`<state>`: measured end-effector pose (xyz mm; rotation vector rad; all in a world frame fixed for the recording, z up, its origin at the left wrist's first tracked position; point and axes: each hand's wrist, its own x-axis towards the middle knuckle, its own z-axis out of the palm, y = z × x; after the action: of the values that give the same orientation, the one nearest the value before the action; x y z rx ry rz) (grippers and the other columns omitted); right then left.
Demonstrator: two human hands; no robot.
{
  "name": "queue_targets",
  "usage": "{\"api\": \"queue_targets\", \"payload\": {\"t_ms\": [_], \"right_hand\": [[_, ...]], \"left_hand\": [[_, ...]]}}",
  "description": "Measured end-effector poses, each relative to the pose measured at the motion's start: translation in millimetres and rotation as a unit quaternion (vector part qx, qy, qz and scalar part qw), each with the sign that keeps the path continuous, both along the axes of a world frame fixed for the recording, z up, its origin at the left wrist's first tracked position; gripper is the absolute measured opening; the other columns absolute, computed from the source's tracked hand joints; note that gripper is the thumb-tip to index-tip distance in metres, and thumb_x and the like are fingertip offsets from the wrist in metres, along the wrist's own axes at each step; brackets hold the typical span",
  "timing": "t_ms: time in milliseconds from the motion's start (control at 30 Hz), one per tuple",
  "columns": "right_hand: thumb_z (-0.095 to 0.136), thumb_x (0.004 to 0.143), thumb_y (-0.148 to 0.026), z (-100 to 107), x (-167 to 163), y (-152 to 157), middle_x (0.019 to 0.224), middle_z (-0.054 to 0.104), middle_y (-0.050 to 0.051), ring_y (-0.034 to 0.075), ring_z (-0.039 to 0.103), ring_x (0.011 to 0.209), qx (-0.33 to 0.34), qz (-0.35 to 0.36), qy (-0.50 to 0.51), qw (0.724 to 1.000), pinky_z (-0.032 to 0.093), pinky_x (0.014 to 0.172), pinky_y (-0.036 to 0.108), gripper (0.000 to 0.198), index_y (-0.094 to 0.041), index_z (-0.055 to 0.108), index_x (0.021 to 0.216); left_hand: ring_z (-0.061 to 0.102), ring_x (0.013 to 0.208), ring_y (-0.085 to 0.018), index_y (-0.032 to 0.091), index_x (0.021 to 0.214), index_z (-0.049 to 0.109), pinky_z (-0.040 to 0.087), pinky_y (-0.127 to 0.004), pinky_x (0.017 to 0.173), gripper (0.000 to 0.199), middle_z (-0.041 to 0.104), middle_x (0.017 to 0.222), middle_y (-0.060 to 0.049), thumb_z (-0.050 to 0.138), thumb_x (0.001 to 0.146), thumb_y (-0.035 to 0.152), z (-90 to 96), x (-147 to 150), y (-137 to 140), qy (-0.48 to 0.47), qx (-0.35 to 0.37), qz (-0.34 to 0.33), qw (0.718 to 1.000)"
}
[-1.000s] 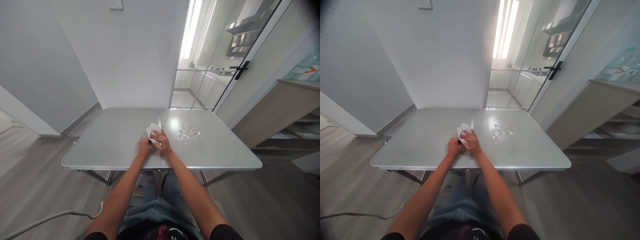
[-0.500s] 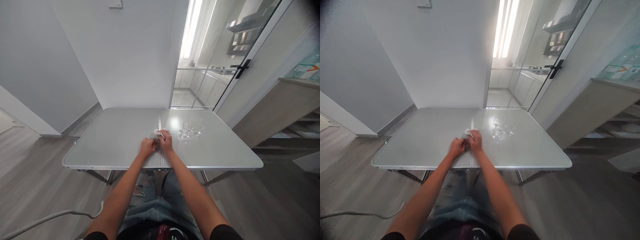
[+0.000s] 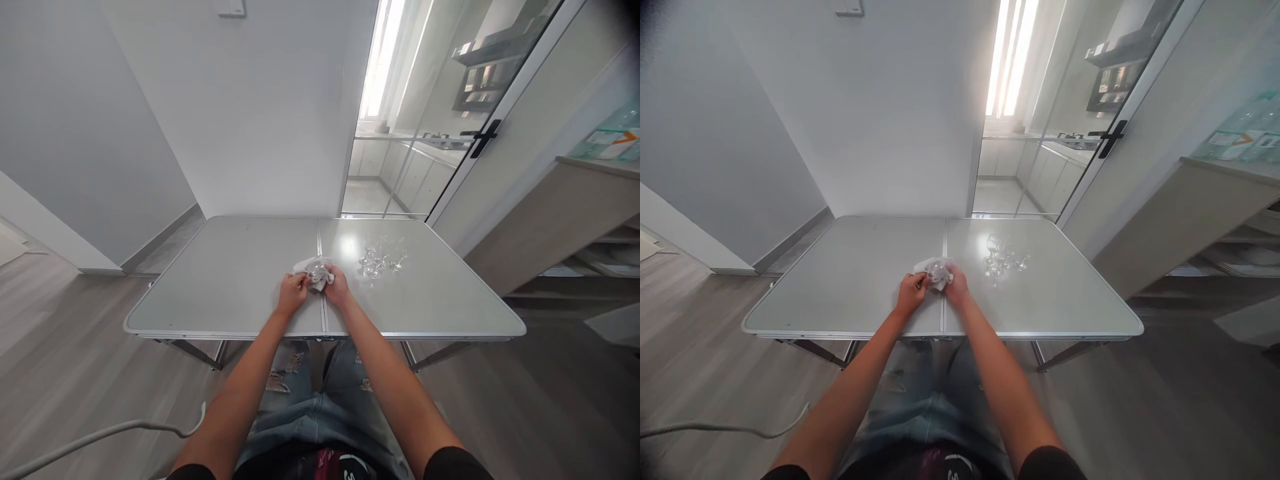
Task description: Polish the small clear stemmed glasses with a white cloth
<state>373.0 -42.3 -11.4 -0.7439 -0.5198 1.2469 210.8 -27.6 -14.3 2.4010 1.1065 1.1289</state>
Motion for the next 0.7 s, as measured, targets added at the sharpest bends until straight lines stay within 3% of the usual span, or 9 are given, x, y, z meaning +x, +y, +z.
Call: {"api": "queue_targets", "payload": {"t_ms": [100, 233, 367, 500, 700], "right_hand": [[0.081, 0.072, -0.040, -2.3, -7.2, -0.9, 0.072, 0.069, 0.000, 0.015, 0.060, 0.063, 0.006, 0.021, -0.038, 0.999, 0.050, 0.060, 0.026, 0.026, -0.018, 0.068, 0.078], [0.079, 0.074, -0.045, -3.8, -9.3, -2.5, 0.078, 0.070, 0.002, 0.016, 0.062, 0.068, 0.044, 0.011, -0.112, 0.993, 0.051, 0.066, 0.028, 0.031, -0.018, 0.072, 0.086], [0.077, 0.074, -0.043, -4.0, -4.7, -4.4, 0.074, 0.068, 0.001, 0.016, 0.060, 0.065, 0.048, -0.034, -0.123, 0.991, 0.050, 0.062, 0.028, 0.028, -0.018, 0.070, 0.084], [0.074, 0.077, -0.042, -5.1, -3.0, -3.7, 0.078, 0.068, 0.001, 0.017, 0.062, 0.068, 0.052, -0.071, -0.111, 0.990, 0.051, 0.065, 0.029, 0.026, -0.019, 0.068, 0.087], [0.073, 0.081, -0.041, -5.6, -6.5, -3.6, 0.086, 0.069, 0.000, 0.017, 0.064, 0.075, 0.069, -0.094, -0.106, 0.987, 0.053, 0.072, 0.030, 0.025, -0.022, 0.068, 0.096]], "left_hand": [[0.053, 0.065, -0.018, 0.021, 0.083, 0.067, 0.036, -0.032, 0.074, 0.025, 0.067, 0.071, -0.005, 0.050, 0.098, 0.031, 0.4, -0.2, 1.6, -0.045, -0.019, 0.053, 0.997], [0.052, 0.063, -0.018, 0.021, 0.081, 0.066, 0.037, -0.032, 0.074, 0.025, 0.065, 0.067, -0.004, 0.050, 0.097, 0.032, 1.3, 0.0, 3.5, -0.079, -0.044, 0.066, 0.994], [0.060, 0.073, -0.019, 0.022, 0.087, 0.068, 0.043, -0.031, 0.079, 0.023, 0.069, 0.075, -0.003, 0.052, 0.096, 0.036, 5.8, 0.1, 2.0, -0.123, -0.092, 0.014, 0.988], [0.064, 0.080, -0.019, 0.021, 0.088, 0.073, 0.048, -0.030, 0.080, 0.028, 0.073, 0.085, -0.003, 0.059, 0.093, 0.045, 8.6, -0.2, 1.9, -0.206, -0.158, -0.077, 0.963], [0.063, 0.081, -0.017, 0.019, 0.083, 0.074, 0.051, -0.027, 0.070, 0.032, 0.070, 0.093, -0.007, 0.071, 0.083, 0.051, 1.9, 2.1, 10.8, -0.301, -0.214, -0.105, 0.923]]}}
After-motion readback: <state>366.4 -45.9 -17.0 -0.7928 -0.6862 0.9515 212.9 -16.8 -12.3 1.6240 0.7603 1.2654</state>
